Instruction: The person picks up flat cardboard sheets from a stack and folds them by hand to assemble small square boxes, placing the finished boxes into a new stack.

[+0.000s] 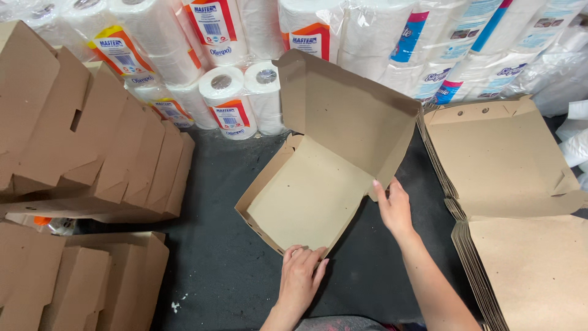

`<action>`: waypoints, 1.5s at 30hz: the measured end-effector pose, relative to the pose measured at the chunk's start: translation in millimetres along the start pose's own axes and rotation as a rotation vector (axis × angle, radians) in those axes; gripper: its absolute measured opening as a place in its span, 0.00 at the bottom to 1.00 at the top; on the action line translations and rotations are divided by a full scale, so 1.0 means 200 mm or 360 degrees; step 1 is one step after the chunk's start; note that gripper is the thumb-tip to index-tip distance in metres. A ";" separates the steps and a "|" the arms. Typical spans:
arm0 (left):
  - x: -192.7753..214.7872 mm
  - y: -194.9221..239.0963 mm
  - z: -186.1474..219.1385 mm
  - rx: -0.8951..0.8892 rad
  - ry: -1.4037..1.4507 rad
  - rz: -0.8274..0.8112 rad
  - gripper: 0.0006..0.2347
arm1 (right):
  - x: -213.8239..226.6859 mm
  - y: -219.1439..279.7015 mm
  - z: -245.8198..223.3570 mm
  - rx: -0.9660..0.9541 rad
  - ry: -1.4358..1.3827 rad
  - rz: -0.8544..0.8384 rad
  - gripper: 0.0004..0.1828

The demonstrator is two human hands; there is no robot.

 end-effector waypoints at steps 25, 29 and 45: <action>0.15 -0.34 -0.60 0.0253 0.0355 0.0266 0.04 | -0.13 0.27 0.22 -0.0095 -0.0737 0.0121 0.12; 0.21 -0.37 -0.59 0.0477 0.0413 0.0249 0.04 | -0.40 0.13 0.56 -0.0174 -0.0950 0.0088 0.18; 0.22 -0.39 -0.55 0.0467 0.0459 0.0191 0.05 | -0.36 0.16 0.20 -0.0438 -0.1141 0.0019 0.11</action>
Point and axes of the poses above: each hand's wrist, its own y-axis away from the middle knuckle, its own x-axis out of the back of the hand, z = x × y, the point moved 3 cm from there along -y, towards the middle knuckle, and after that the axes turned 8 degrees about y, right-handed, at the moved point
